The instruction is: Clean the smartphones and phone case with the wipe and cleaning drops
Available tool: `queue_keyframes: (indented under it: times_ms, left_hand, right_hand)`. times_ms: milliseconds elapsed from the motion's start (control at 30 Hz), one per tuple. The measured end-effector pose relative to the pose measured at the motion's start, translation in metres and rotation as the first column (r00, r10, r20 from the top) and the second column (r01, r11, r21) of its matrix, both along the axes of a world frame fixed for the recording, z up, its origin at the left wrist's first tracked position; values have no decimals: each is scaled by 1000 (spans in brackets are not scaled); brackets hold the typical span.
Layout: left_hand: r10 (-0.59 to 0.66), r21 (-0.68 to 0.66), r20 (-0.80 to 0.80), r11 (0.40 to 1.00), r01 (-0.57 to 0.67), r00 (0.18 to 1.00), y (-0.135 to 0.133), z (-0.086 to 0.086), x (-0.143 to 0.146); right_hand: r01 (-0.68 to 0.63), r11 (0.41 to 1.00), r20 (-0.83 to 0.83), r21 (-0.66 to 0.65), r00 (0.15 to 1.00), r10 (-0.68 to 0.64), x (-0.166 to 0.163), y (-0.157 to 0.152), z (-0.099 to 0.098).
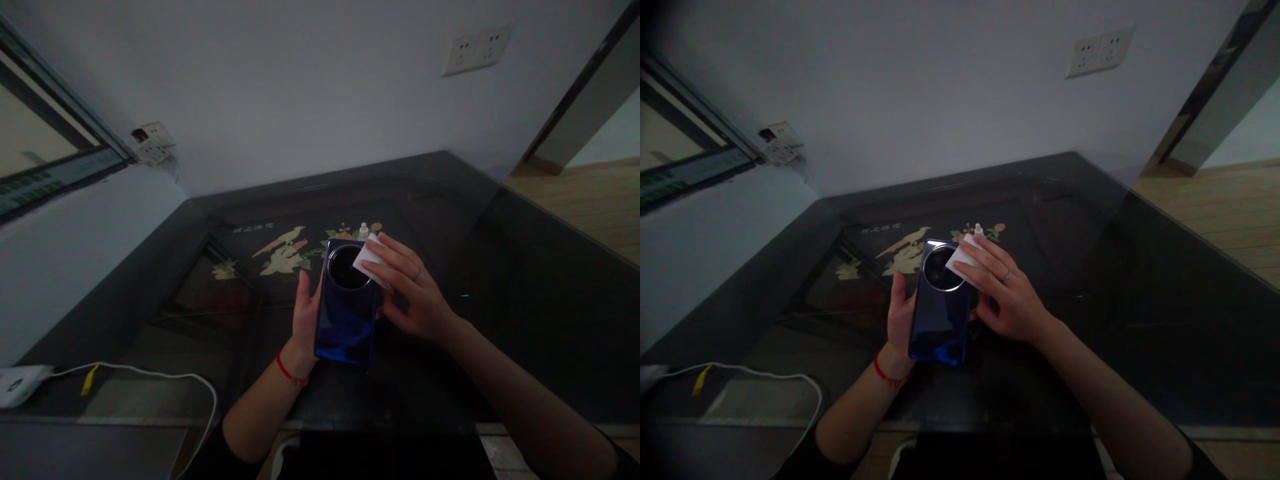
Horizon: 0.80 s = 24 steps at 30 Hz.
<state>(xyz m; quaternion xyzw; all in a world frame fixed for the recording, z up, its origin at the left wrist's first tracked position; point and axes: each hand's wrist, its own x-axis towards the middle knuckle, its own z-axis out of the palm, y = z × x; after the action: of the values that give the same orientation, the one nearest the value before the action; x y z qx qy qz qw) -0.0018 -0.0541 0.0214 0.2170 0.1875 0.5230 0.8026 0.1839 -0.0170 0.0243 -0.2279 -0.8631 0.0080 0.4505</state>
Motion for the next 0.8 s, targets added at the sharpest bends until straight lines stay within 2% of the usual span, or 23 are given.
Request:
queue_keyframes:
  times_ms: [167, 300, 433, 700, 800]
  left_hand:
    - [-5, -66, -5, 998, 5, 1000, 2, 2, 2]
    - [2, -67, -13, 998, -3, 1000, 5, -1, 2]
    - [-5, -33, 2, 999, 5, 1000, 8, -8, 2]
    - [-97, -63, -5, 993, 97, 995, 5, 1, -5]
    - [-127, -69, -6, 990, 126, 992, 5, 3, -4]
  right_hand:
    - [72, 996, 28, -56, 997, -71, -2, 4, -4]
    - [126, 992, 59, -6, 990, -126, -5, 5, -7]
    - [177, 983, -7, 55, 984, -177, -6, 3, -8]
    - [165, 976, -149, 144, 978, -143, 1, -3, -1]
    - [150, 978, -125, 143, 983, -133, 2, -3, -3]
